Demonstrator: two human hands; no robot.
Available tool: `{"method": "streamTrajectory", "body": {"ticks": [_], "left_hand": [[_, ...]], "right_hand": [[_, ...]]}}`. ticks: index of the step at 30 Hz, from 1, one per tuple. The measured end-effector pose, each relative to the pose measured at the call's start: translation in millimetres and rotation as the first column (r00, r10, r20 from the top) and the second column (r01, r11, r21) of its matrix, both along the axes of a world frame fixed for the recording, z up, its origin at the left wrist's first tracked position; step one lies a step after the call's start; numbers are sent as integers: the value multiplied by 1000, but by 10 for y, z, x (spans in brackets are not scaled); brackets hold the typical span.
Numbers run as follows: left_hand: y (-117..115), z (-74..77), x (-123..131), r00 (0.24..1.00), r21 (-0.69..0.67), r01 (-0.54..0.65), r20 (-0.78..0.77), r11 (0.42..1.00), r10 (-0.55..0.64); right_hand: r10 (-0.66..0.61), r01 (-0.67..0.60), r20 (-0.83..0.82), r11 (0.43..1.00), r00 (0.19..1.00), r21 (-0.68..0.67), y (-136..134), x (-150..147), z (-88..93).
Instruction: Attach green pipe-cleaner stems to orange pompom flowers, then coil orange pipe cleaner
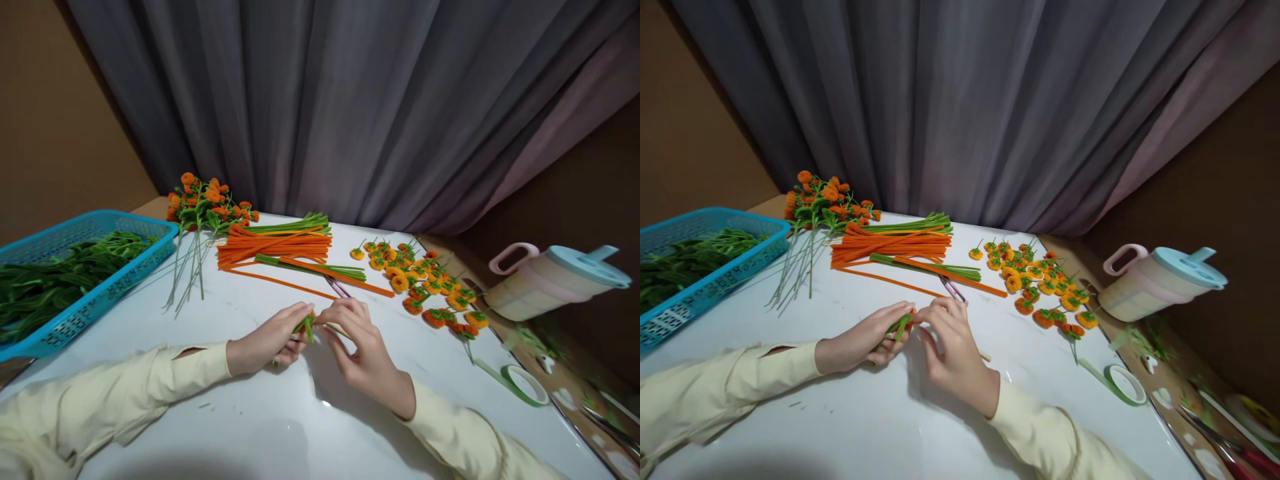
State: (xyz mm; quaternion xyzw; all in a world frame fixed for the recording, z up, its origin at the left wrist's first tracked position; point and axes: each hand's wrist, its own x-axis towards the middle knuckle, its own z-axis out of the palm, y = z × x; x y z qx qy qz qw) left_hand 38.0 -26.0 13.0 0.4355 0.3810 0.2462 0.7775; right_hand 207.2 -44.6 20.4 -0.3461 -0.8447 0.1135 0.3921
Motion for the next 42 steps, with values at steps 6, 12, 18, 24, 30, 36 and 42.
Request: {"method": "streamTrajectory", "body": {"ticks": [6,12,18,24,30,36,42], "left_hand": [[4,15,2,999,-56,48,-8,997,-49],[-12,-30,33,998,-26,41,-37,999,-41],[-68,-51,21,969,381,24,-235,924,72],[-119,-1,30,931,690,58,-299,721,211],[-64,-34,27,923,637,64,-331,768,198],[68,79,-70,863,765,138,-404,628,302],[72,147,-87,878,709,185,-430,680,210]], "right_hand": [[17,-67,186,961,982,267,74,25,-112],[98,-125,166,979,981,159,118,12,-154],[24,-56,260,992,965,115,2,-28,-101],[-126,53,-150,906,981,-420,-61,-150,-4],[-256,-85,-311,632,915,-770,70,-132,18],[-308,54,-287,761,907,-647,160,-38,18],[-318,21,-339,756,885,-654,128,-60,45]]}}
